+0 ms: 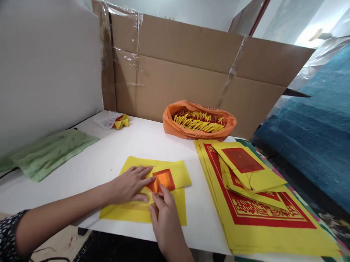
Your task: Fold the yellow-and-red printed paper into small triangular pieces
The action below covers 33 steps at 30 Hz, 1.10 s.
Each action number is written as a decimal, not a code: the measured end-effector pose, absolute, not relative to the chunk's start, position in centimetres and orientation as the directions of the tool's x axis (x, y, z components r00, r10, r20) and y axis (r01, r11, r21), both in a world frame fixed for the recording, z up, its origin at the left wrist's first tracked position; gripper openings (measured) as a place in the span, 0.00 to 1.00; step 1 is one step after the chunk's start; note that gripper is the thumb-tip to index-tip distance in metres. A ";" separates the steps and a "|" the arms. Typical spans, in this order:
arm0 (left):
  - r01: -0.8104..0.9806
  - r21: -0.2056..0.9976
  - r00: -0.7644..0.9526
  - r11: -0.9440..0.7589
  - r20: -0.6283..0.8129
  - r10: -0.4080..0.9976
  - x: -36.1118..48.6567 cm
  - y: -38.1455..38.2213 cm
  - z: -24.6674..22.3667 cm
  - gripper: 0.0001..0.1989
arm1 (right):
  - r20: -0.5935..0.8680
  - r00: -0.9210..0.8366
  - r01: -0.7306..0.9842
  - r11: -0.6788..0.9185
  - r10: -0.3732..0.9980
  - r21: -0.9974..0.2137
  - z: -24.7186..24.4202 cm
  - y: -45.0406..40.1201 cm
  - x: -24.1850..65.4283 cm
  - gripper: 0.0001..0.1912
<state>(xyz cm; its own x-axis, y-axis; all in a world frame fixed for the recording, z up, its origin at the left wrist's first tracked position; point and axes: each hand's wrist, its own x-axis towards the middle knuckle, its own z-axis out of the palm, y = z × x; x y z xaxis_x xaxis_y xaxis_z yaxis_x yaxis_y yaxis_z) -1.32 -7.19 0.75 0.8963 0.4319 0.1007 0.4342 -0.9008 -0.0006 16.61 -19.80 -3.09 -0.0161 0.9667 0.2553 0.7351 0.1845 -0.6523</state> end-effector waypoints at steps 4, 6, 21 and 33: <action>0.386 -0.030 0.920 -0.922 0.083 0.383 -1.5 -6.0 1.2 0.33 | 0.207 -0.041 0.731 0.171 0.977 -0.660 -2.7 -19.8 17.3 0.22; 0.356 -0.021 0.933 -0.934 0.071 0.354 -1.8 -5.5 1.4 0.29 | 0.185 -0.059 0.751 0.166 0.981 -0.640 -2.4 -19.7 17.4 0.22; 0.341 0.306 0.939 -0.889 -0.079 0.334 -3.4 -4.8 0.6 0.31 | 0.127 -0.046 0.848 0.106 0.991 -0.520 -2.0 -18.9 15.7 0.29; 0.252 -0.189 0.935 -0.949 0.302 0.188 -2.8 -4.3 1.3 0.16 | -0.179 -0.083 -0.228 -0.193 0.980 -0.954 -1.6 -20.1 15.3 0.27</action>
